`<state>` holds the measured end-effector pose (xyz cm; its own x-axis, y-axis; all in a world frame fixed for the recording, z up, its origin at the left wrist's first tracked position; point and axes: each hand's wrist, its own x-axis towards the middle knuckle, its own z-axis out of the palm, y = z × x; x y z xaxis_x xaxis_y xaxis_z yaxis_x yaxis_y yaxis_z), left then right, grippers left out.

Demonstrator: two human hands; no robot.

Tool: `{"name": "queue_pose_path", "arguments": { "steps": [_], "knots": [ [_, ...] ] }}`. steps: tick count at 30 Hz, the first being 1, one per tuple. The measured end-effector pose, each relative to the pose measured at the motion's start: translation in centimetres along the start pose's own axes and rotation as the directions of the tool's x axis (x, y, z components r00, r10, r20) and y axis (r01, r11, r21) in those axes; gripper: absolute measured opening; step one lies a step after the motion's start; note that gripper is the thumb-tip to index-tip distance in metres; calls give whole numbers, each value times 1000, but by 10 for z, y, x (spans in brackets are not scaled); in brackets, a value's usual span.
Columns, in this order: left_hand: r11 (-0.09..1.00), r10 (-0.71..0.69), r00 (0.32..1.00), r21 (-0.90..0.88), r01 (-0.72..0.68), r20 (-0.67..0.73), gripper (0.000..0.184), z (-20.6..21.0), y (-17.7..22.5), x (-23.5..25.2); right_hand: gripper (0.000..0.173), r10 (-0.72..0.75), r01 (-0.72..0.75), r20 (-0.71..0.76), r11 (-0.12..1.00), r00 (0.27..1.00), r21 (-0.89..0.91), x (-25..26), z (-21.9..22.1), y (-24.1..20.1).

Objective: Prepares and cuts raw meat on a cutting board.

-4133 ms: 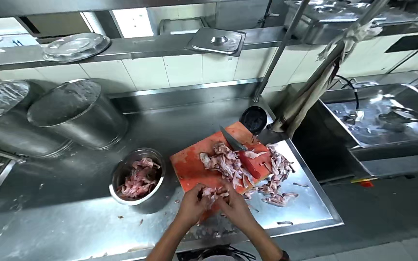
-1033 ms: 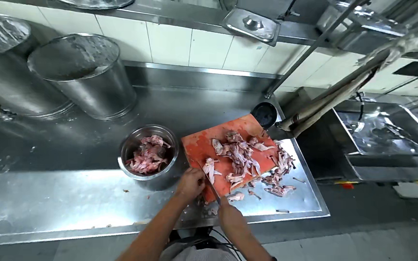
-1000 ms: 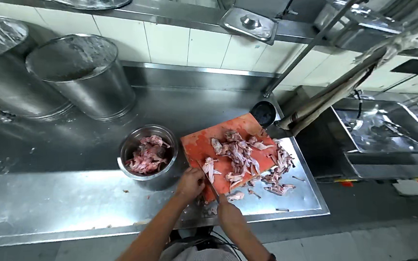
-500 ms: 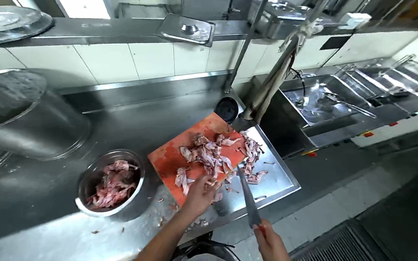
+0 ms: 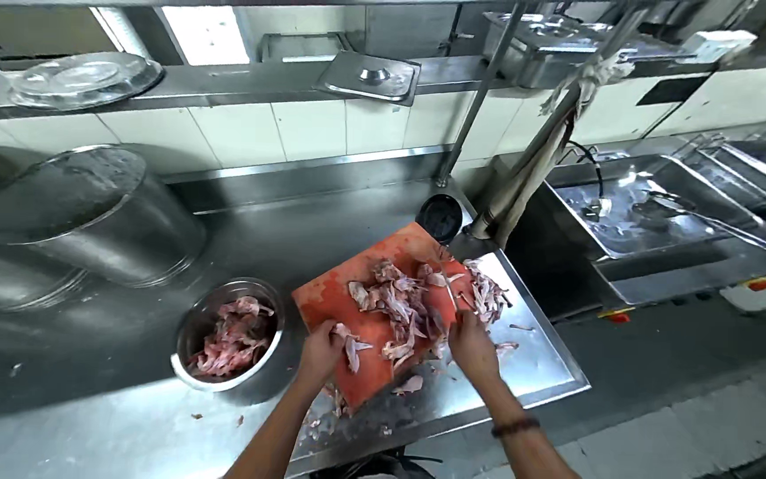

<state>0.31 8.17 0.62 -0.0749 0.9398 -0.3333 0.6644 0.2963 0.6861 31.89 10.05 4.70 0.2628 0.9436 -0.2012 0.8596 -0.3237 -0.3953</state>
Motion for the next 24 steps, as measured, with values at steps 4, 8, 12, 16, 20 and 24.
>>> {"name": "queue_pose_path", "arguments": {
  "steps": [4, 8, 12, 16, 20, 24],
  "knots": [
    [955, -53, 998, -289, 64, 46, 40, -5, -8, -20, 48, -114, 110, -25, 986, 993, -124, 41, -2, -32],
    [936, -30, 996, -346, 58, 86, 40, -16, -2, -37, 37, -448, 458, 217, 889, 867, 3, -17, -8, -102],
    [930, -47, 993, -359, 85, 111, 40, -22, -3, -43, 39, -513, 614, 542, 789, 665, -7, -74, 28, -144],
    [923, 12, 996, -383, 24, 91, 40, -25, -13, -51, 33, -415, 581, 584, 804, 698, -124, -87, 38, -156],
    [925, 342, 940, -171, -339, -8, 42, -30, -16, -64, 32, -364, 593, 619, 778, 696, -209, -95, 25, -169],
    [886, 463, 885, 14, -464, 41, 28, -34, -17, -61, 32, -379, 638, 628, 728, 680, -251, -104, 20, -175]
  ]
}}
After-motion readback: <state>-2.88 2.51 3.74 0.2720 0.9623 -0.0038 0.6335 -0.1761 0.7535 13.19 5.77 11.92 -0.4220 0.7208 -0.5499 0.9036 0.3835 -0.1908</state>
